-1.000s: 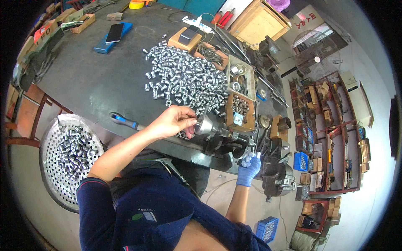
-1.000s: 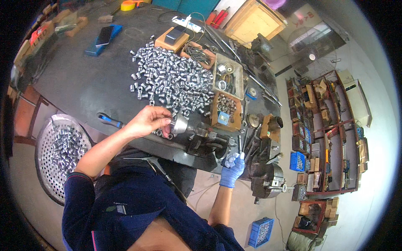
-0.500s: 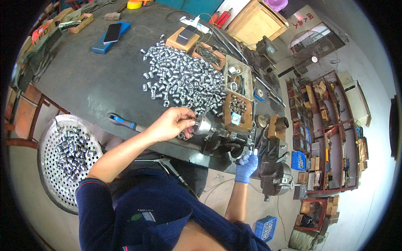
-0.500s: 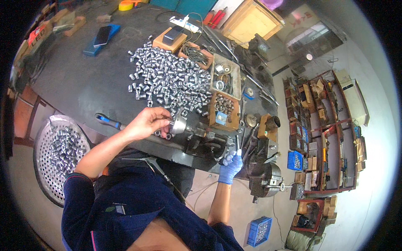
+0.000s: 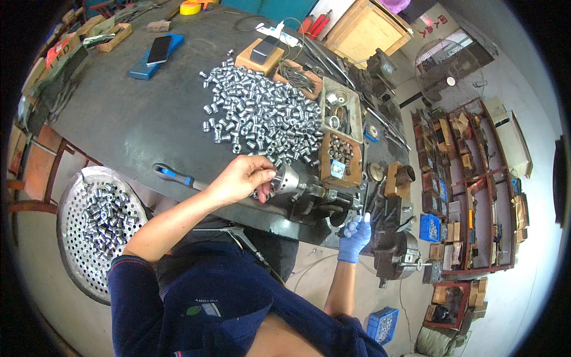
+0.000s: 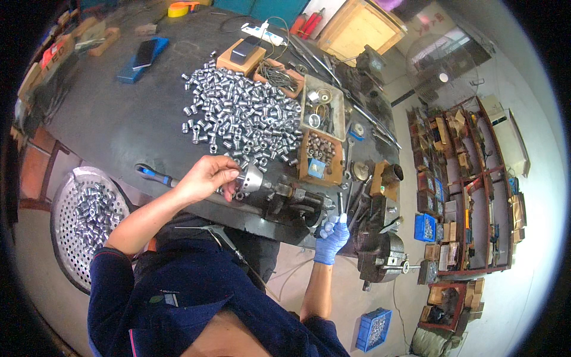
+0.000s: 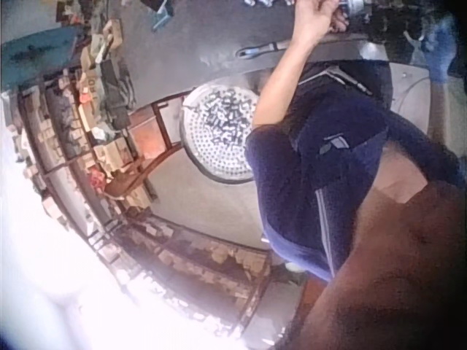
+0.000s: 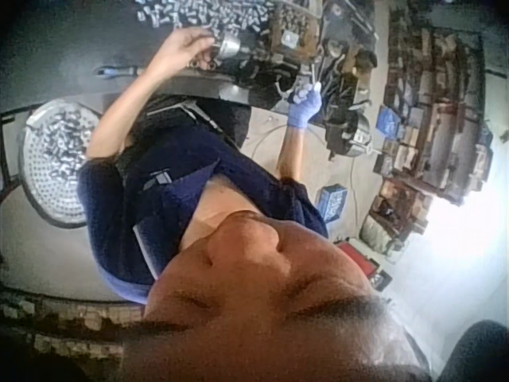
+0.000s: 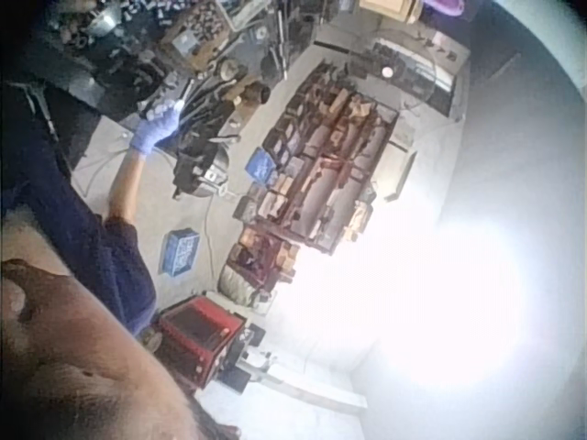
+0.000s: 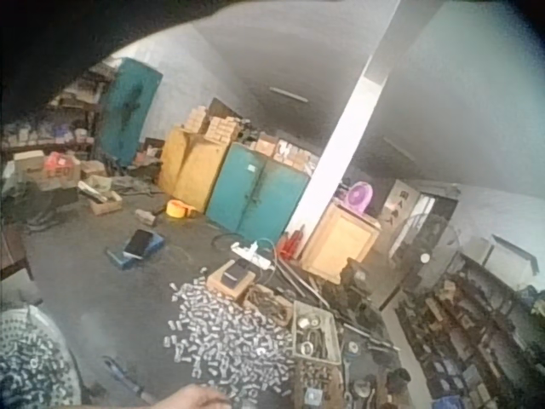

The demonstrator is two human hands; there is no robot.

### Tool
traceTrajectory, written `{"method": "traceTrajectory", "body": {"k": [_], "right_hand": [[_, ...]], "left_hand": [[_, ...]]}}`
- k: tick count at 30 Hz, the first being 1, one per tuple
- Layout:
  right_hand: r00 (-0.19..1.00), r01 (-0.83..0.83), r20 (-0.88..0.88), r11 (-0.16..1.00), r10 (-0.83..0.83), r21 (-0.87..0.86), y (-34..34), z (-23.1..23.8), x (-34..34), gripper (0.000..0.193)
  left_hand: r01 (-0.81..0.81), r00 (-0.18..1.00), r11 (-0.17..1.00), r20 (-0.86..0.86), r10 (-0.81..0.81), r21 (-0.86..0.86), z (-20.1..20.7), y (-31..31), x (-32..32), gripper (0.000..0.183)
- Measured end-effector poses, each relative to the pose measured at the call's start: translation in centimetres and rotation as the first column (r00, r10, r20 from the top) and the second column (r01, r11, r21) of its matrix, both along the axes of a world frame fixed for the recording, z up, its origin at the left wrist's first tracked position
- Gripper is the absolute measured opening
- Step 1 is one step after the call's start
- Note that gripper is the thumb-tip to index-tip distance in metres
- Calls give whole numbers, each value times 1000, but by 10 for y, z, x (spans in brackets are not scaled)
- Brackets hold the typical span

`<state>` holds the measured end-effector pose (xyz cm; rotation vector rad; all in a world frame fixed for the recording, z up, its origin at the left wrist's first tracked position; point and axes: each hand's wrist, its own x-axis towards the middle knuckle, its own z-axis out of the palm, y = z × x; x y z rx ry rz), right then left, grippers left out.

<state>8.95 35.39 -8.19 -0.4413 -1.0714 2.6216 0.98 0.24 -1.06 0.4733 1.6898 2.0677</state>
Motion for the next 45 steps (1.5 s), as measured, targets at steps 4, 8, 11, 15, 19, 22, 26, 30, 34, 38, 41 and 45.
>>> {"method": "traceTrajectory", "body": {"k": [4,8,11,15,19,22,26,30,34,38,41,45], "right_hand": [[1000,26,-21,986,-23,164,4,8,8,36],[986,90,-164,934,-34,345,-7,49,8,36],[984,31,-176,940,31,341,-3,71,-19,41],[954,-173,-257,984,154,-50,15,70,-75,44],[906,-321,-313,944,285,-71,51,12,-116,44],[985,-146,-77,986,152,76,51,-24,-115,37],[978,158,85,944,-189,289,21,-48,-87,27],[991,41,117,985,-61,166,9,-33,-44,21],[988,16,152,991,-36,130,12,-35,-42,19],[947,139,263,972,-186,188,17,-41,-76,18],[978,-55,209,942,-17,331,47,-31,-106,21],[998,35,-61,940,-15,339,20,35,-103,26]], "left_hand": [[21,999,999,-36,-19,37,-4,3,-4,12],[40,993,999,-111,-36,34,-4,2,-4,14],[14,987,1000,-157,-12,11,-5,1,-3,15],[-145,896,980,-439,71,-137,-3,0,-2,16],[-142,919,986,-382,96,-93,-6,6,-6,18],[-121,943,988,-320,85,-95,-3,3,-5,20],[-98,968,995,-235,91,-18,-10,2,-7,21],[-81,972,996,-221,84,23,-11,3,-8,18],[-55,993,997,-100,60,59,-12,4,-8,14],[-41,996,999,-82,44,32,-10,5,-10,11],[-11,995,999,-104,8,-30,-6,6,-11,16],[-12,995,993,-102,-1,-121,-3,3,-10,25]]}}
